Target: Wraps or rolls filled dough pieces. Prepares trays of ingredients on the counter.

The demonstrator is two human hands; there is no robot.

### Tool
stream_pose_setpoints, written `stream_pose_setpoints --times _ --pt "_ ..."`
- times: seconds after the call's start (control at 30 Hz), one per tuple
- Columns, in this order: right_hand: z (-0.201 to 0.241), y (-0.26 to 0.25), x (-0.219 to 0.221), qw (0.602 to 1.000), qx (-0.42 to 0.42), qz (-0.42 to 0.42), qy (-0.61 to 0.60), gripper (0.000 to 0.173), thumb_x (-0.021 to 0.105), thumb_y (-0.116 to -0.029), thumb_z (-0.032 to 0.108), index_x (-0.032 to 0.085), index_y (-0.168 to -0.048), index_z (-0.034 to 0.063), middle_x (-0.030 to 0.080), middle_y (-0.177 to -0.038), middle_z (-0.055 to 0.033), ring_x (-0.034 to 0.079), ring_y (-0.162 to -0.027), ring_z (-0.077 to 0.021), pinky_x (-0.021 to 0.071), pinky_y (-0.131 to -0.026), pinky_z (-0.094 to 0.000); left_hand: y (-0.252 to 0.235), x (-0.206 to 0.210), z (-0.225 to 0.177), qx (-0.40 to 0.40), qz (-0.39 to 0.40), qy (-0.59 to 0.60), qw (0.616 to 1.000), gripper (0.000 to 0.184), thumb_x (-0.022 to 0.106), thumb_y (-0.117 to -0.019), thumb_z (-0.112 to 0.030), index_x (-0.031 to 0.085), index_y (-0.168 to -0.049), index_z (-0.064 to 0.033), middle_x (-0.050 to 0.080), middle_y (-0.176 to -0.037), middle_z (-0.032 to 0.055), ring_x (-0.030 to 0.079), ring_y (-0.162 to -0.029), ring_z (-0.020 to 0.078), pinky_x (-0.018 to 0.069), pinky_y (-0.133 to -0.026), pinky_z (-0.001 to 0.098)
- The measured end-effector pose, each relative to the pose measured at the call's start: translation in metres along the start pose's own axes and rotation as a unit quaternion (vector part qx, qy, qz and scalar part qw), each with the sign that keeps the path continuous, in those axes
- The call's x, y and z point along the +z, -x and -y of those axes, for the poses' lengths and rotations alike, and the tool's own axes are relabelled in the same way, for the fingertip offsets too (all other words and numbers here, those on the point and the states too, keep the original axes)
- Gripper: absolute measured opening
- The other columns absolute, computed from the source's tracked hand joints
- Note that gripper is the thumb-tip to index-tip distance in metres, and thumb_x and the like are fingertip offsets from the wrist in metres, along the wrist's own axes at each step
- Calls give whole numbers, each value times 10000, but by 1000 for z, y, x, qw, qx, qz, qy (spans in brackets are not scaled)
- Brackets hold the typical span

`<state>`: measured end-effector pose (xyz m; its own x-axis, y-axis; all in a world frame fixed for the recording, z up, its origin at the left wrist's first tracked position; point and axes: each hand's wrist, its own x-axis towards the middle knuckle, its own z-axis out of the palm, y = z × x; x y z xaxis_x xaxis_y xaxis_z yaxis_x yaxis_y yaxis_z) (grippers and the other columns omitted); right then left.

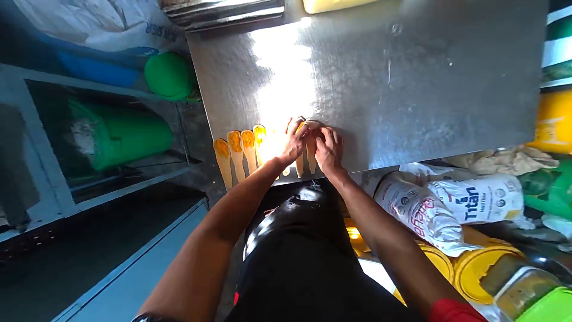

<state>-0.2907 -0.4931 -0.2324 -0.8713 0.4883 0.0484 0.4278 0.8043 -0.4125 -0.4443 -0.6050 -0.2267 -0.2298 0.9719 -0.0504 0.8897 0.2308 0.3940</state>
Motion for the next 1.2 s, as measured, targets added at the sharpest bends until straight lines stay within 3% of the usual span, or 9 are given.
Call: stream_pose_setpoints --times 0.1,0.2,0.33,0.4,0.53,0.7,0.8,1.03,1.2 --pt "5 -8 -30 998 29 39 -48 254 653 -908 20 770 -1106 130 615 -1365 -122 555 -1278 -343 488 -981 -573 -3 -15 -9 -49 30 39 998 318 505 -1020 -140 709 -1263 -118 571 -1466 92 401 -1472 328 212 -1247 600" --pt "-9 -28 -40 995 60 19 -73 319 636 -999 165 692 -1313 178 645 -1294 -106 635 -1146 -312 546 -893 -528 -18 -27 -7 -98 -16 56 994 299 574 -1019 -226 687 -1260 -90 602 -1382 150 471 -1393 368 296 -1205 587" --pt "-14 -65 -30 989 101 74 -73 194 746 -920 217 760 -1098 142 666 -1186 -116 645 -1104 -311 553 -887 -530 -34 -2 14 -107 -22 98 989 290 640 -997 -235 719 -1244 -105 491 -1540 146 297 -1512 406 244 -1216 622" --pt "-12 -73 -33 981 123 111 -106 163 753 -909 203 734 -1033 98 684 -1119 -114 667 -1055 -299 558 -877 -534 -36 -7 14 -102 -31 129 986 197 665 -970 -179 746 -1122 -85 565 -1455 129 371 -1467 383 311 -1195 576" --pt "-14 -62 -39 953 163 105 -234 261 696 -988 222 619 -1193 80 718 -1005 -124 710 -871 -280 588 -772 -522 -40 -14 6 -140 -88 234 958 172 690 -950 -100 717 -1083 6 715 -1097 180 631 -1161 368 488 -1052 505" --pt "-8 -80 -17 955 227 -8 -188 149 715 -933 227 736 -1046 132 738 -967 -38 710 -872 -185 590 -793 -447 -57 -9 -7 -279 -146 260 913 194 724 -938 -169 708 -1021 6 720 -1051 173 672 -1087 332 510 -1020 499" --pt "8 -65 -11 966 190 -72 -157 116 702 -950 143 684 -1037 69 658 -1009 -127 666 -897 -267 569 -744 -465 -58 11 -13 -275 -230 200 912 138 715 -923 -167 701 -926 -30 716 -942 126 670 -1005 317 486 -998 518" --pt "14 -24 -1 985 85 -61 -135 395 619 -965 64 654 -1355 116 645 -1272 -118 624 -1172 -268 542 -967 -458 -10 -2 -48 -192 -125 175 958 420 632 -915 -23 640 -1334 -51 607 -1344 173 404 -1414 427 343 -1170 595" --pt "4 -20 -7 997 35 25 -57 174 674 -915 52 752 -1064 94 599 -1362 -134 563 -1247 -348 492 -955 -564 -2 31 -42 -158 -48 171 971 346 604 -967 -32 668 -1306 -20 514 -1503 185 352 -1486 409 345 -1195 576"
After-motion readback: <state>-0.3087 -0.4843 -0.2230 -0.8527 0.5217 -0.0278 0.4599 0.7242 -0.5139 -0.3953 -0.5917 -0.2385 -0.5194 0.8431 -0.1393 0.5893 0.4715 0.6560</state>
